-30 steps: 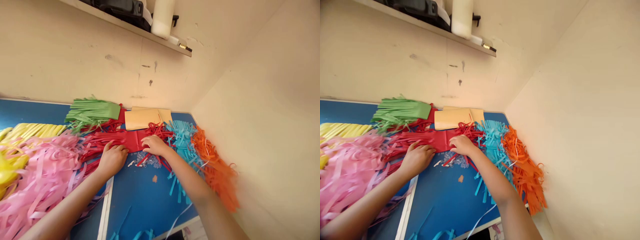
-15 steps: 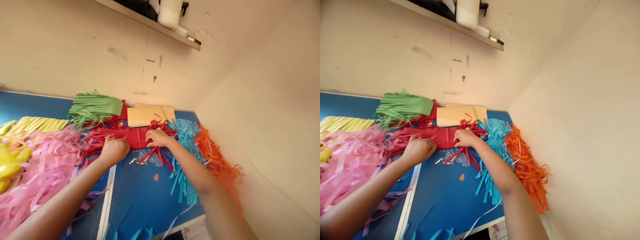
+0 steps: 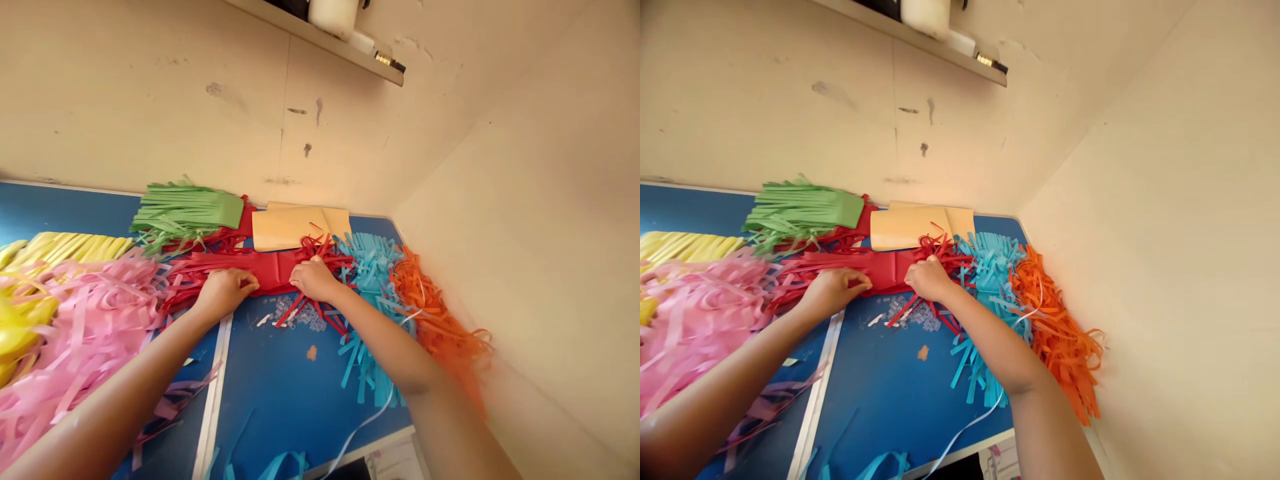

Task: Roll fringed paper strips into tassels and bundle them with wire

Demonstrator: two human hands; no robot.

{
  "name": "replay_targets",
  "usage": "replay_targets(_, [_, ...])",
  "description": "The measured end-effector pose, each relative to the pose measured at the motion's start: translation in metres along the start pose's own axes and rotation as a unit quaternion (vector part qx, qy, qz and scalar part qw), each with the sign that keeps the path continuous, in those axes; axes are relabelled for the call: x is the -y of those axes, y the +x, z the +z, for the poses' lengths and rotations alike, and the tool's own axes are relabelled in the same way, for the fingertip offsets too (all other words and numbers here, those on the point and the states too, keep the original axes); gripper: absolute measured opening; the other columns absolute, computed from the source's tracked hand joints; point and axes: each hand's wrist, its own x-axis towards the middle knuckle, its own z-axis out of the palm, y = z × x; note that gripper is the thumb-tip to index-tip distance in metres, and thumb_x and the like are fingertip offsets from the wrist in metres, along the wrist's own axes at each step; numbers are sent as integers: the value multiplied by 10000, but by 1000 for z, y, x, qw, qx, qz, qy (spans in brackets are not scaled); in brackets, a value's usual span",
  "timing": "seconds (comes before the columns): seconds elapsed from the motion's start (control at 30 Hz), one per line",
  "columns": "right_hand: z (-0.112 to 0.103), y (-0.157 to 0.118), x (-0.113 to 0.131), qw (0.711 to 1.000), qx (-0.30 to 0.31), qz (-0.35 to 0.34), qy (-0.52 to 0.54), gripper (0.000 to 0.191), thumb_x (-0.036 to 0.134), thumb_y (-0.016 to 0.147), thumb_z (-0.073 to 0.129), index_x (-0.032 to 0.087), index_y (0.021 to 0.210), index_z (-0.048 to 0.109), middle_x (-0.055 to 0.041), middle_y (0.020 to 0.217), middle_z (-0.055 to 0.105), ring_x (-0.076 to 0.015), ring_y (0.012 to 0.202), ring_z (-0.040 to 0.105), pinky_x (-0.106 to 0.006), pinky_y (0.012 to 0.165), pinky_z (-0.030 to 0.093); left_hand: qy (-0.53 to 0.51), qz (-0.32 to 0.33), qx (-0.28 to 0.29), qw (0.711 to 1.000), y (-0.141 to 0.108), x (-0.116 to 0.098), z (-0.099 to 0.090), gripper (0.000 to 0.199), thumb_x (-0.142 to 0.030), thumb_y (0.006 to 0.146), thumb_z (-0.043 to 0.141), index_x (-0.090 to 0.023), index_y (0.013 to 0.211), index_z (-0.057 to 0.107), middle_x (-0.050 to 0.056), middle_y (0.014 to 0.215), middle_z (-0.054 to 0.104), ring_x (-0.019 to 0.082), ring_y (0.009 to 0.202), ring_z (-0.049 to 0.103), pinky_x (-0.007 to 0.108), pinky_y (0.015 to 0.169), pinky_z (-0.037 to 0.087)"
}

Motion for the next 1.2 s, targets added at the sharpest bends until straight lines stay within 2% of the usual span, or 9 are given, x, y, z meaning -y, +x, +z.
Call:
replay_targets(0.17, [3, 4, -2, 999, -13, 18, 29, 174, 230, 942, 597, 204, 907, 765, -29, 1038, 748, -190, 1012, 628, -313, 839, 304, 8, 39, 3, 999, 3, -15, 8, 363, -442, 837, 584, -241, 1118, 697, 74, 1185, 722, 282, 1140, 623, 406, 937, 432])
replay_targets(0.43, [2, 12, -6, 995, -33, 70, 60, 105, 273, 826, 757, 186, 782, 719, -7, 885, 732, -166, 874, 635, -287, 779, 318, 34, 33, 0, 999, 13, -26, 14, 395, -541, 885, 476, -262, 1008, 728, 69, 1085, 753, 274, 1008, 670, 357, 789, 439])
replay_targets(0.57, [-8, 7, -5, 992, -52, 96, 65, 148, 329, 874, 709, 200, 802, 715, -13, 922, 728, -184, 923, 630, -315, 827, 345, 64, 35, -22, 997, 16, -32, 10, 318, -400, 885, 480, -224, 970, 731, 110, 995, 756, 307, 952, 667, 419, 800, 410])
replay_targets(0.63, [-10, 0, 8, 989, -81, 113, 56, 173, 311, 951, 595, 189, 918, 713, -64, 1043, 713, -209, 994, 612, -352, 882, 358, 76, 37, -41, 996, 19, -33, 8, 296, -317, 872, 469, -190, 922, 732, 144, 957, 747, 331, 954, 657, 454, 809, 402])
replay_targets(0.7, [-6, -5, 29, 991, -93, 83, 41, 257, 300, 999, 475, 176, 1005, 700, -106, 1135, 685, -236, 1077, 580, -384, 949, 360, 82, 38, -62, 994, 24, -32, 4, 288, -254, 858, 451, -178, 889, 727, 159, 951, 741, 335, 972, 650, 468, 823, 401])
replay_targets(0.8, [8, 4, 63, 997, -56, 48, 29, 306, 267, 994, 422, 136, 1085, 683, -148, 1185, 665, -262, 1135, 563, -386, 996, 389, 86, 50, -91, 991, 34, -32, -5, 283, -180, 822, 449, -187, 912, 717, 143, 971, 747, 308, 972, 664, 482, 898, 397])
replay_targets(0.9, [19, 26, 77, 993, -26, 111, 35, 326, 232, 958, 465, 58, 1159, 654, -216, 1191, 659, -303, 1092, 610, -410, 927, 470, 95, 84, -115, 985, 37, -36, -14, 311, -161, 845, 427, -201, 988, 700, 114, 983, 758, 277, 965, 687, 517, 1035, 343])
replay_targets(1.03, [22, 36, 61, 985, -16, 162, 63, 381, 336, 1003, 397, 129, 1150, 681, -166, 1089, 720, -290, 980, 681, -422, 863, 527, 106, 127, -156, 974, 16, -40, -27, 335, -150, 899, 379, -209, 1056, 669, 92, 1075, 756, 245, 1069, 680, 525, 1143, 270])
replay_targets(1.2, [24, 22, 43, 975, -24, 198, 95, 362, 331, 1008, 383, 205, 1176, 679, -122, 1107, 727, -269, 1003, 688, -435, 893, 533, 141, 160, -287, 934, -27, -39, -50, 291, -119, 908, 458, -236, 1119, 623, 45, 1121, 752, 215, 1079, 691, 495, 1151, 309])
